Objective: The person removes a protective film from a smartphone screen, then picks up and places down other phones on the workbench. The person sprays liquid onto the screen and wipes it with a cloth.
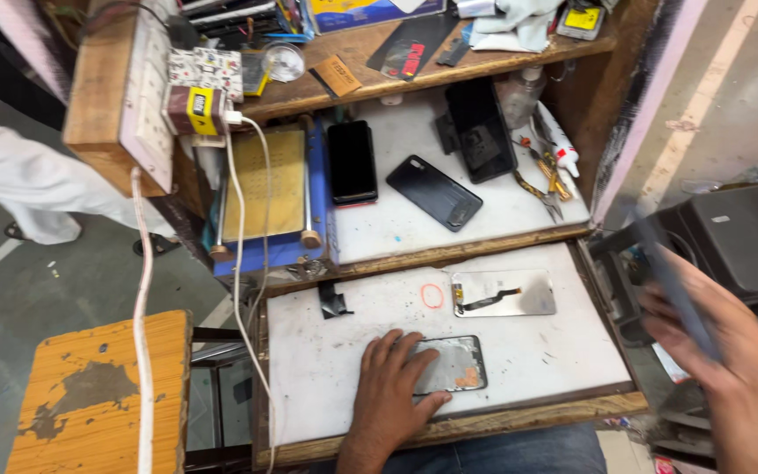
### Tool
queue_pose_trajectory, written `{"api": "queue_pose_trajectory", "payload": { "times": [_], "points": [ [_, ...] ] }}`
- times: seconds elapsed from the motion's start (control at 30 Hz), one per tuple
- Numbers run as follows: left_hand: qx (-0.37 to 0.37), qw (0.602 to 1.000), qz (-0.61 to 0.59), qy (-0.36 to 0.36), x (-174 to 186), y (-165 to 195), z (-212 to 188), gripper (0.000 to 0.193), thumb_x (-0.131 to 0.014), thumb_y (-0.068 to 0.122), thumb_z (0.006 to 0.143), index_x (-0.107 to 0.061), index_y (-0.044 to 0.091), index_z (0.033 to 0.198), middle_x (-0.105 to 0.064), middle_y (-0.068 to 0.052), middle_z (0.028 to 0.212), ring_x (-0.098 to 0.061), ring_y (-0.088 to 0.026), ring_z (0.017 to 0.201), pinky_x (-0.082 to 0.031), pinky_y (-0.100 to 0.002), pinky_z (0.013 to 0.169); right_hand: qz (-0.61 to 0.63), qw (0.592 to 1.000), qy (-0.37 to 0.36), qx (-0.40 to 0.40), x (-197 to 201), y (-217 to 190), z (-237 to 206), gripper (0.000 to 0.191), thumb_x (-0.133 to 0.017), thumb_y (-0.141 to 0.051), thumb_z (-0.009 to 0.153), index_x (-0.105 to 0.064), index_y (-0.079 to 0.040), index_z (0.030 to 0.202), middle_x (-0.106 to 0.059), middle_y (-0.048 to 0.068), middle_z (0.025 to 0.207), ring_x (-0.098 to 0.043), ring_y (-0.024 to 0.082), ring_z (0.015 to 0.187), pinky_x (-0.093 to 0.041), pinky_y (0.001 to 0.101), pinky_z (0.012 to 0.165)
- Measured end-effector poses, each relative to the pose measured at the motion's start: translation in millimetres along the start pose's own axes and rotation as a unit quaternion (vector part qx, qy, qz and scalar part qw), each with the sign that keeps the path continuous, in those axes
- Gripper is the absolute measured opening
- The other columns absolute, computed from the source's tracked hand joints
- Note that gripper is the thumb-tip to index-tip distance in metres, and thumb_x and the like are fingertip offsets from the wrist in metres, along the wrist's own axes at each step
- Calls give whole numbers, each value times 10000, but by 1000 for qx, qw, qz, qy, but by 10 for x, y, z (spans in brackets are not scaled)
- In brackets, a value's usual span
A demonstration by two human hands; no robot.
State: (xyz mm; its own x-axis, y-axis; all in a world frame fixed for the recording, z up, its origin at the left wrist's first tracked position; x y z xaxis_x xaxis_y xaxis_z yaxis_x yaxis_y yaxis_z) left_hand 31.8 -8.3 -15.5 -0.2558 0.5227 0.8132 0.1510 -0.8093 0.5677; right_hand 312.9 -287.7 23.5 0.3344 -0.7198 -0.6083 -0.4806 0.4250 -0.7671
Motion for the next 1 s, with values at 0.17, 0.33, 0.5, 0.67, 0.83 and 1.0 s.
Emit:
{"api": "queue_pose_trajectory", "payload": {
  "times": [0.17,0.33,0.5,0.67,0.83,1.0],
  "points": [
    [15,999,24,-23,146,142,145,596,-859,401,766,-681,131,1268,-507,-160,1429,-358,-389,1397,-208,-601,1151,283,955,-87,28,858,-9,-373,410,-473,-190,1144,-508,81,1449,-585,172,1147,-541,261,980,-486,388,847],
    [-15,995,49,85,856,316,655,485,-814,358,822,-708,103,1221,-607,-160,1352,-529,-367,1283,-381,-544,1072,-22,979,181,93,1167,21,-514,503,-344,-381,1131,-442,-55,1501,-514,189,1394,-483,338,1286,-436,521,1046],
    [-143,953,-7,267,1588,759,1554,189,-745,254,946,-714,95,1043,-743,-91,1052,-715,-313,979,-569,-411,837,-77,976,185,88,838,81,-503,594,-225,-477,1109,-386,-135,1566,-442,207,1583,-412,402,1503,-367,617,1168],
    [-126,944,55,300,1798,1146,2802,173,-684,257,938,-707,150,1072,-755,-108,932,-733,-350,871,-570,-482,747,-57,973,220,52,734,287,-494,666,-178,-562,1077,-373,-180,1585,-435,177,1571,-400,386,1464,-334,575,1131],
    [-24,966,118,229,1645,1327,3796,295,-694,336,867,-616,140,1073,-756,-134,840,-741,-371,800,-587,-507,658,-50,974,220,17,726,449,-525,671,-186,-564,1078,-346,-158,1588,-416,169,1591,-396,402,1448,-343,593,1092],
    [-25,934,144,326,1736,1446,4025,84,-615,233,957,-668,184,915,-776,-105,942,-764,-332,856,-613,-470,724,-49,959,277,-25,733,523,-541,676,-136,-564,1044,-337,-240,1602,-419,181,1572,-405,416,1433,-340,619,1091]
  ]
}}
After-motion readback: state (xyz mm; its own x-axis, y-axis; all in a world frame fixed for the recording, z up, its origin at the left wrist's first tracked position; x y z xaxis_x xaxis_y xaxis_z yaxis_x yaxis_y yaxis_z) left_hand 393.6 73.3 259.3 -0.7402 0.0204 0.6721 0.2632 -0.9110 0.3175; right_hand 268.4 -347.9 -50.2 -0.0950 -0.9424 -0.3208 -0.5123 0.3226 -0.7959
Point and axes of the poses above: each hand's wrist, its own z-axis towards the middle knuckle, its own x-axis out of the back of the hand, y = z × x, the point moved 6 cm from there along z, towards the middle knuckle
